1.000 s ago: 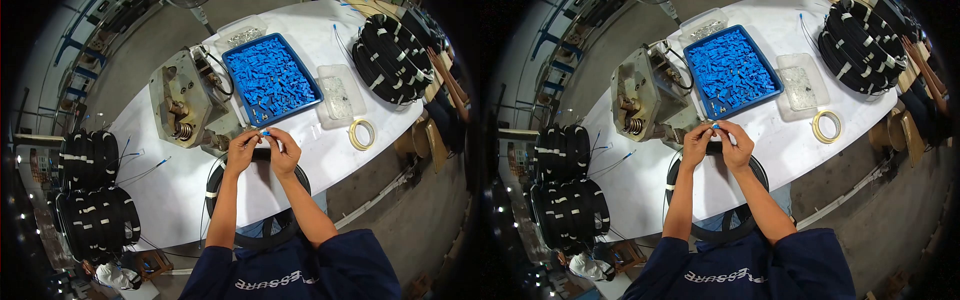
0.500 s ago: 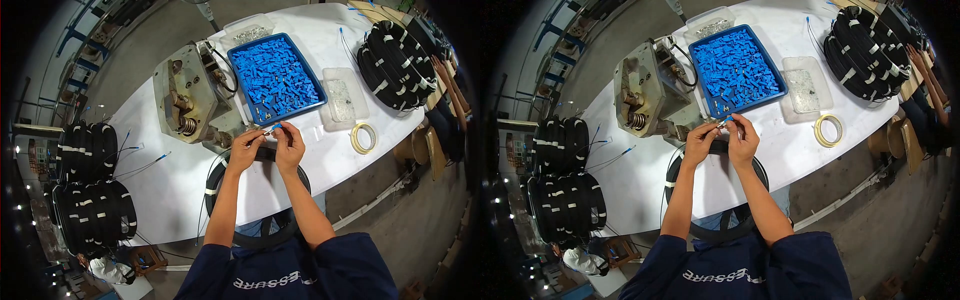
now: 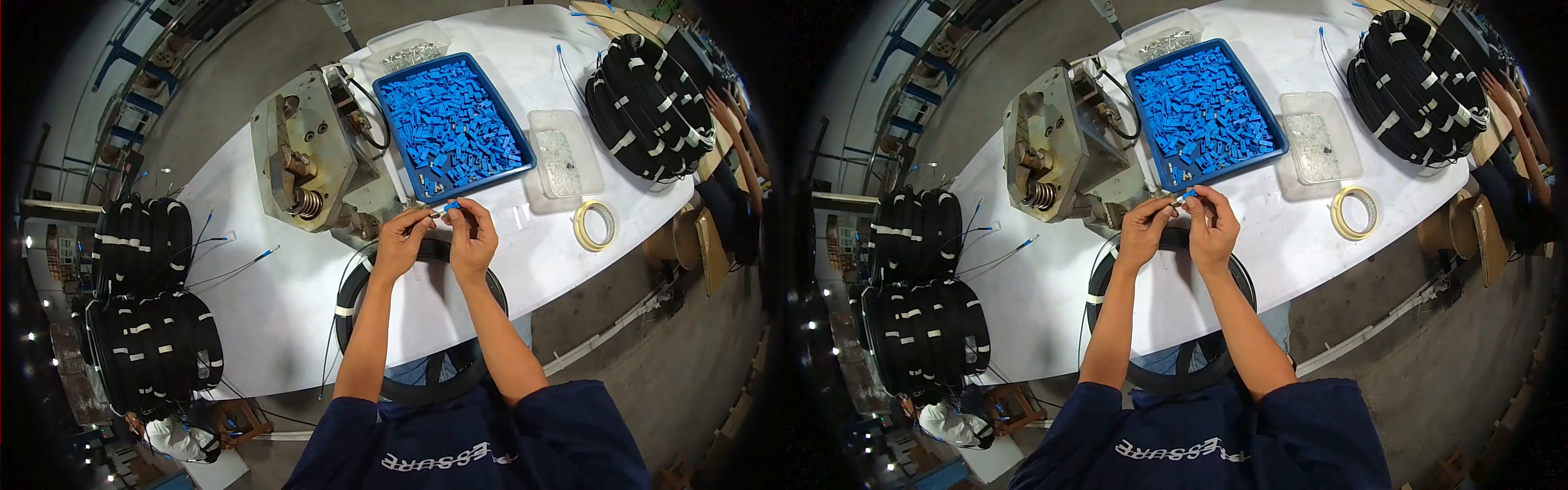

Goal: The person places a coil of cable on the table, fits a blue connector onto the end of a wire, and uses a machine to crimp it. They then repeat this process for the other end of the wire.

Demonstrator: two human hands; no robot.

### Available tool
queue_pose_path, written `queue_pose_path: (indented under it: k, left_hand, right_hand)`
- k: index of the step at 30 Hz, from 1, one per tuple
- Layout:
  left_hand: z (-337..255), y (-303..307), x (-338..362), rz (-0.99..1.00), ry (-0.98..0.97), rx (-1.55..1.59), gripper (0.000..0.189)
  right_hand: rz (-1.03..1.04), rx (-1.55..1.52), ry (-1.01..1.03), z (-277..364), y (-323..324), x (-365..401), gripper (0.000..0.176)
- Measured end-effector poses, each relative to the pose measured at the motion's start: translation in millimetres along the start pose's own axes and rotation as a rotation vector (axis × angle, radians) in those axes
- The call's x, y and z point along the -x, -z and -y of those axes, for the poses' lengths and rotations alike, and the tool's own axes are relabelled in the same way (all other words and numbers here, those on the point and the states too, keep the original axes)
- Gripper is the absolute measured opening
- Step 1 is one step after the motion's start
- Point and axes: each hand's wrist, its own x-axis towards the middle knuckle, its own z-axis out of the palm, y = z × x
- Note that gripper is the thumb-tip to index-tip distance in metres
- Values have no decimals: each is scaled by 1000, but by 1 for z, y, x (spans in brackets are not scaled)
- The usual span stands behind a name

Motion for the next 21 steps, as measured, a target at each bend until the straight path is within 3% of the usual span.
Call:
queue_pose_path:
  k: [11, 21]
  left_hand:
    - [-4, -6, 2, -75, 29, 196, 18]
    - [3, -2, 2, -109, 11, 173, 17]
  right_hand:
    - [52, 26, 13, -4, -1, 0, 20]
    - [100, 54, 35, 0, -3, -1, 24]
